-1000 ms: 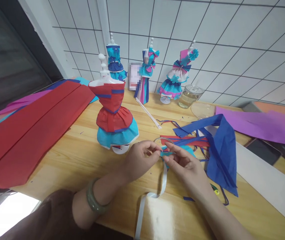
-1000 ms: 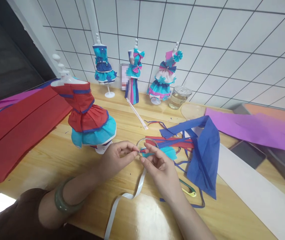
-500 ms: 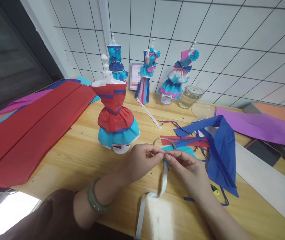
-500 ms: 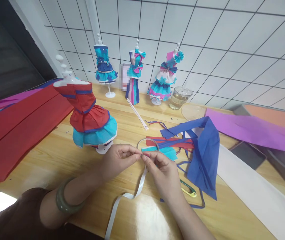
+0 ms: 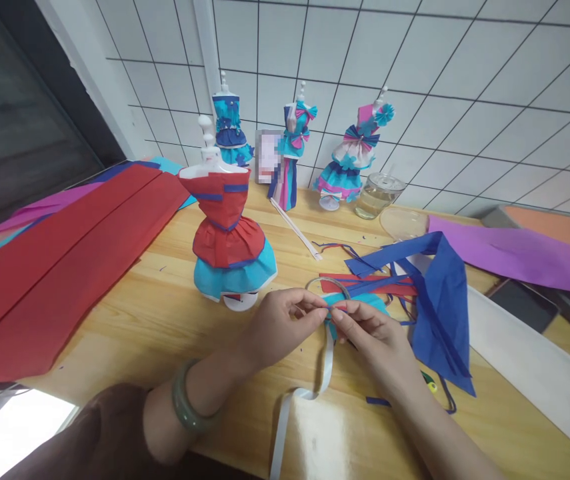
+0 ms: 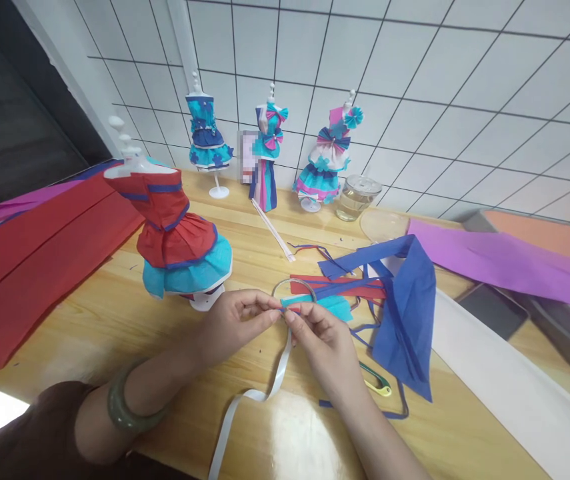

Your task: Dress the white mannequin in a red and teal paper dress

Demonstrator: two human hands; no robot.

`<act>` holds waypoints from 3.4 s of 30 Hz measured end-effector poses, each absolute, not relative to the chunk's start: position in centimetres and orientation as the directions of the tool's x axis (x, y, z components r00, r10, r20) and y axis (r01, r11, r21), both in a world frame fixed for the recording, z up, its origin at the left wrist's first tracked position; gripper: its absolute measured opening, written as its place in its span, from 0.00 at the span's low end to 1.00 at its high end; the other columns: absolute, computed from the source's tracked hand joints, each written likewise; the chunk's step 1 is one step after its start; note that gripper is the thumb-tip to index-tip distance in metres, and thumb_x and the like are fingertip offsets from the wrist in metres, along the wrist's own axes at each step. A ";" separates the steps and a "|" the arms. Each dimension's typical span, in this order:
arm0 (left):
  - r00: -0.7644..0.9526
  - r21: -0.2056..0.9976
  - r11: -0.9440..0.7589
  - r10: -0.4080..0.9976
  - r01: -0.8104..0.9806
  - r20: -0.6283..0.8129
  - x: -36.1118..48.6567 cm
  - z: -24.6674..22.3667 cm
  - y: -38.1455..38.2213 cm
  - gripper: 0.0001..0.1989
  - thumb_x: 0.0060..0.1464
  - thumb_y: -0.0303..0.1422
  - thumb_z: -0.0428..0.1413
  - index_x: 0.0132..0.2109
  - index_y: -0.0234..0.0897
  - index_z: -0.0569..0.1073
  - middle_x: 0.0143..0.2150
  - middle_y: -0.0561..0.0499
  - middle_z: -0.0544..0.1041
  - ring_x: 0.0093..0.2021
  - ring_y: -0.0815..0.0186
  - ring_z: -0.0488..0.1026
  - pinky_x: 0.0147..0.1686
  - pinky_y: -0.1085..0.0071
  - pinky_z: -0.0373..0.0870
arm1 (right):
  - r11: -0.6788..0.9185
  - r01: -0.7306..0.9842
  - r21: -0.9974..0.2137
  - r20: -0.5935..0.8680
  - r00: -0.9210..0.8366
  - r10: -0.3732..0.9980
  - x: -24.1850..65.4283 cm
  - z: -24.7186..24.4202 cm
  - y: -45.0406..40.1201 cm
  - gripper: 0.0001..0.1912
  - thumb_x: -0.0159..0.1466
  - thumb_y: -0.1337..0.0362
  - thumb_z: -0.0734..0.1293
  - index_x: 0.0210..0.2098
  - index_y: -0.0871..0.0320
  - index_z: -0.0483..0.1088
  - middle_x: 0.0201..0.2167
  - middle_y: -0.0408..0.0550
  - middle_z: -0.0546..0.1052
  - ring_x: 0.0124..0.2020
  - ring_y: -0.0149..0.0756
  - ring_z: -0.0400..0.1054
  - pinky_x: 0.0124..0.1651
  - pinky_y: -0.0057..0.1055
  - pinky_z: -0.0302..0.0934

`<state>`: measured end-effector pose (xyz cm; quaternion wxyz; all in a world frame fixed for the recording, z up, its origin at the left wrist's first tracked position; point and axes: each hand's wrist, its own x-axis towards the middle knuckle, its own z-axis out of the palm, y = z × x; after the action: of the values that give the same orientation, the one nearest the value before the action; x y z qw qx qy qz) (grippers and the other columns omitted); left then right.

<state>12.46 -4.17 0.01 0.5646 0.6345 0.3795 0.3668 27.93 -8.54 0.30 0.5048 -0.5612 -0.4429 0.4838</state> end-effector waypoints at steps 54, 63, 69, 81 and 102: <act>0.432 0.996 -0.081 0.900 0.028 0.061 12.7 0.5 -4.2 0.09 0.47 0.32 0.60 0.36 0.31 0.76 0.35 0.44 0.79 0.36 0.62 0.77 0.37 0.69 0.73 | -0.257 -0.332 -0.908 -0.303 0.092 0.949 28.2 0.8 -8.4 0.13 0.48 0.57 0.75 0.31 0.58 0.78 0.18 0.41 0.70 0.19 0.25 0.56 0.24 0.25 0.52; 0.428 1.000 -0.009 0.904 -0.022 0.018 12.6 -0.6 -3.9 0.09 0.48 0.34 0.59 0.35 0.33 0.74 0.34 0.47 0.80 0.34 0.63 0.77 0.37 0.69 0.73 | -0.198 -0.062 -0.978 -0.204 0.112 0.973 28.1 0.7 -8.6 0.14 0.54 0.53 0.71 0.32 0.57 0.77 0.21 0.43 0.72 0.22 0.29 0.61 0.26 0.27 0.56; 0.420 0.991 -0.092 0.907 0.099 0.042 12.8 -0.1 -4.1 0.07 0.48 0.31 0.57 0.34 0.32 0.75 0.33 0.46 0.79 0.33 0.64 0.76 0.34 0.71 0.72 | 0.154 0.360 -0.920 0.228 0.172 0.958 27.9 0.7 -9.1 0.07 0.59 0.59 0.67 0.35 0.52 0.77 0.36 0.48 0.74 0.40 0.40 0.68 0.42 0.35 0.61; 0.442 0.963 -0.205 0.890 0.173 0.110 12.8 0.7 -4.3 0.07 0.50 0.29 0.54 0.34 0.32 0.76 0.33 0.47 0.79 0.34 0.65 0.75 0.33 0.73 0.70 | 0.225 0.488 -0.843 0.311 0.103 0.945 28.0 0.3 -9.2 0.07 0.62 0.64 0.64 0.34 0.55 0.76 0.32 0.49 0.72 0.36 0.38 0.67 0.39 0.34 0.60; 0.492 0.997 0.072 0.868 0.024 -0.074 12.8 -0.6 -3.7 0.09 0.48 0.33 0.57 0.35 0.30 0.76 0.34 0.44 0.79 0.35 0.61 0.75 0.38 0.67 0.70 | -0.024 0.241 -0.970 0.029 0.214 0.976 27.6 0.3 -9.2 0.12 0.57 0.56 0.69 0.36 0.56 0.75 0.34 0.48 0.77 0.34 0.36 0.68 0.38 0.31 0.62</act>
<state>12.76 -3.70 -0.60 0.6280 0.5927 0.3760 0.3359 27.57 -9.18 0.32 0.4874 -0.6079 -0.5006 0.3772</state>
